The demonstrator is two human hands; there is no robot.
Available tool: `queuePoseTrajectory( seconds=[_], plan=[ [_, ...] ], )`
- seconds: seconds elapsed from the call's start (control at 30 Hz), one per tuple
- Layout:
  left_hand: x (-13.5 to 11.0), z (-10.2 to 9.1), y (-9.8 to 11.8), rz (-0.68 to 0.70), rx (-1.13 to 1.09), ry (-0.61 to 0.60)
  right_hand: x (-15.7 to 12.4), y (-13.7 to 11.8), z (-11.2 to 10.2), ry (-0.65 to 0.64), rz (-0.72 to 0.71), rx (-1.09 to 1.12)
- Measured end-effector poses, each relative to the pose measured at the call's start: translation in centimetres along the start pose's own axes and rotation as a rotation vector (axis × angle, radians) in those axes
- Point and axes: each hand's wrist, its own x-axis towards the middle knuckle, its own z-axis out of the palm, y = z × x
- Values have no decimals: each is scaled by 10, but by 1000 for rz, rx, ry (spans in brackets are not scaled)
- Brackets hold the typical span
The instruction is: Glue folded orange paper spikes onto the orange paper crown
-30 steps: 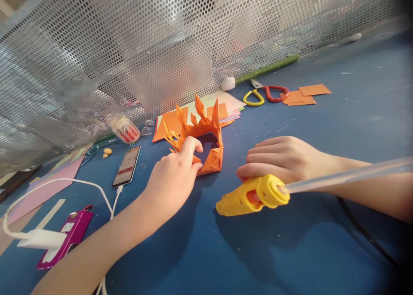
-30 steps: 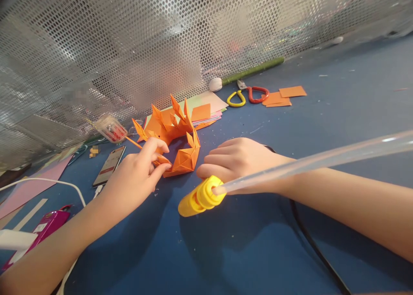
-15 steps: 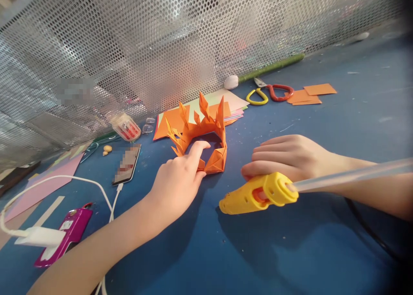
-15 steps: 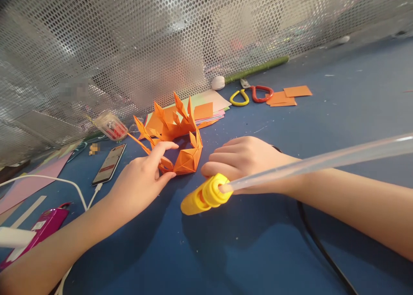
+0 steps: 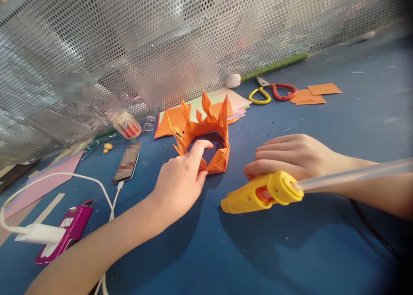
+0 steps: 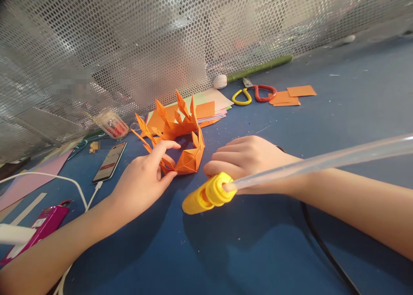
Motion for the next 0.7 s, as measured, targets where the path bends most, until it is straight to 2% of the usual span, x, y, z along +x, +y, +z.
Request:
queuePoseTrajectory(
  seconds=[0.7],
  plan=[
    [-3, -5, -3, 61, 238, 34, 1, -2, 0, -14, 7, 13]
  ],
)
